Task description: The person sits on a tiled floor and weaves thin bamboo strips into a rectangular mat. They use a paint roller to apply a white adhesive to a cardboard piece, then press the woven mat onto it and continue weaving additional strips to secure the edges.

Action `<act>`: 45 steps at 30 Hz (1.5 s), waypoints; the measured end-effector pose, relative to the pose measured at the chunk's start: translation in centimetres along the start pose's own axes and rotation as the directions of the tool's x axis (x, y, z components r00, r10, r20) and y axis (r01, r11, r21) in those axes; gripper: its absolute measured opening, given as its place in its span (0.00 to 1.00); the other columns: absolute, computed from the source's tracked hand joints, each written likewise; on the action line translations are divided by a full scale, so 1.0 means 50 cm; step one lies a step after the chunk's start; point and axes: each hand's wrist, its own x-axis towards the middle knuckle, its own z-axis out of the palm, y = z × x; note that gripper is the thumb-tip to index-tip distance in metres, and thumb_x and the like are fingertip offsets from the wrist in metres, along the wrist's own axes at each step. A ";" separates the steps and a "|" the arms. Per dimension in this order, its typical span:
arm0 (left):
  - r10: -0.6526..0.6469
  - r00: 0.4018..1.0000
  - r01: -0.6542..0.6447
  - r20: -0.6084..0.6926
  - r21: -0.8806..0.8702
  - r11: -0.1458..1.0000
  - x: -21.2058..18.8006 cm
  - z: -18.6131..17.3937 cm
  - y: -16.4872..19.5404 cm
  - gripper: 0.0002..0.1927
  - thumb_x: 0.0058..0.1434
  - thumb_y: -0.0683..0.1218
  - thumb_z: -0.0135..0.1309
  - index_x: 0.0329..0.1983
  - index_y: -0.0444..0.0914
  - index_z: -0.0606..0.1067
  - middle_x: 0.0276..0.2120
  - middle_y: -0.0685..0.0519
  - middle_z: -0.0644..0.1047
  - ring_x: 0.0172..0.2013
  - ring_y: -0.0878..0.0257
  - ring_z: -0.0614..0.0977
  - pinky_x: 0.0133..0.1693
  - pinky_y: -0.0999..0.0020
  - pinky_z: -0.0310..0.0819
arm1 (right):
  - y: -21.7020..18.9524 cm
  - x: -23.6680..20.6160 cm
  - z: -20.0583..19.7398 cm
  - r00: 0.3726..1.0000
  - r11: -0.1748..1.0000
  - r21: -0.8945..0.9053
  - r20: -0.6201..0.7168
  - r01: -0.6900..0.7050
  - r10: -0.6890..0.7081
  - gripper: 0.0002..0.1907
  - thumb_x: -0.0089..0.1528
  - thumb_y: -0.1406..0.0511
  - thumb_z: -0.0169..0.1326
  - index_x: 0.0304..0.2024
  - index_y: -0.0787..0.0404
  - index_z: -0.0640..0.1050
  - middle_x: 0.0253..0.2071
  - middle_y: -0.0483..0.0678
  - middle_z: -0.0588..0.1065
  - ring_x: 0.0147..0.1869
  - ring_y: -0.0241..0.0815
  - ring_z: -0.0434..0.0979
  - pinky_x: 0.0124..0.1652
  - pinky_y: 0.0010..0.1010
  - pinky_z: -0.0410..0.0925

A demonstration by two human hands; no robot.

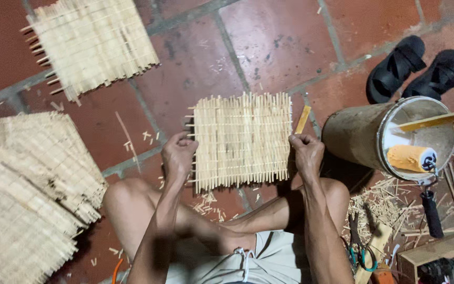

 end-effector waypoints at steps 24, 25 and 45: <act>0.024 0.999 -0.029 0.040 0.125 0.992 -0.002 -0.003 0.011 0.23 0.56 0.41 0.65 0.56 0.31 0.77 0.36 0.48 0.84 0.34 0.64 0.84 0.36 0.69 0.80 | 0.010 0.008 -0.009 0.989 0.984 0.107 0.059 -0.142 0.136 0.11 0.60 0.64 0.62 0.38 0.67 0.84 0.30 0.45 0.81 0.31 0.32 0.75 0.34 0.27 0.70; 0.027 0.999 -0.031 0.034 0.124 0.992 0.000 -0.001 0.008 0.23 0.57 0.40 0.65 0.55 0.30 0.77 0.36 0.47 0.84 0.34 0.63 0.83 0.36 0.69 0.79 | 0.015 0.010 -0.009 0.989 0.985 0.106 0.056 -0.140 0.134 0.11 0.60 0.64 0.62 0.38 0.67 0.84 0.30 0.45 0.81 0.32 0.32 0.75 0.35 0.27 0.70; 0.381 0.924 -0.379 -0.013 0.091 0.921 -0.031 -0.020 0.054 0.17 0.62 0.38 0.61 0.54 0.32 0.76 0.37 0.45 0.84 0.36 0.57 0.87 0.35 0.64 0.83 | 0.021 0.060 0.030 0.982 0.979 0.105 0.091 -0.174 0.165 0.04 0.61 0.68 0.64 0.36 0.64 0.83 0.28 0.41 0.76 0.27 0.29 0.66 0.28 0.24 0.60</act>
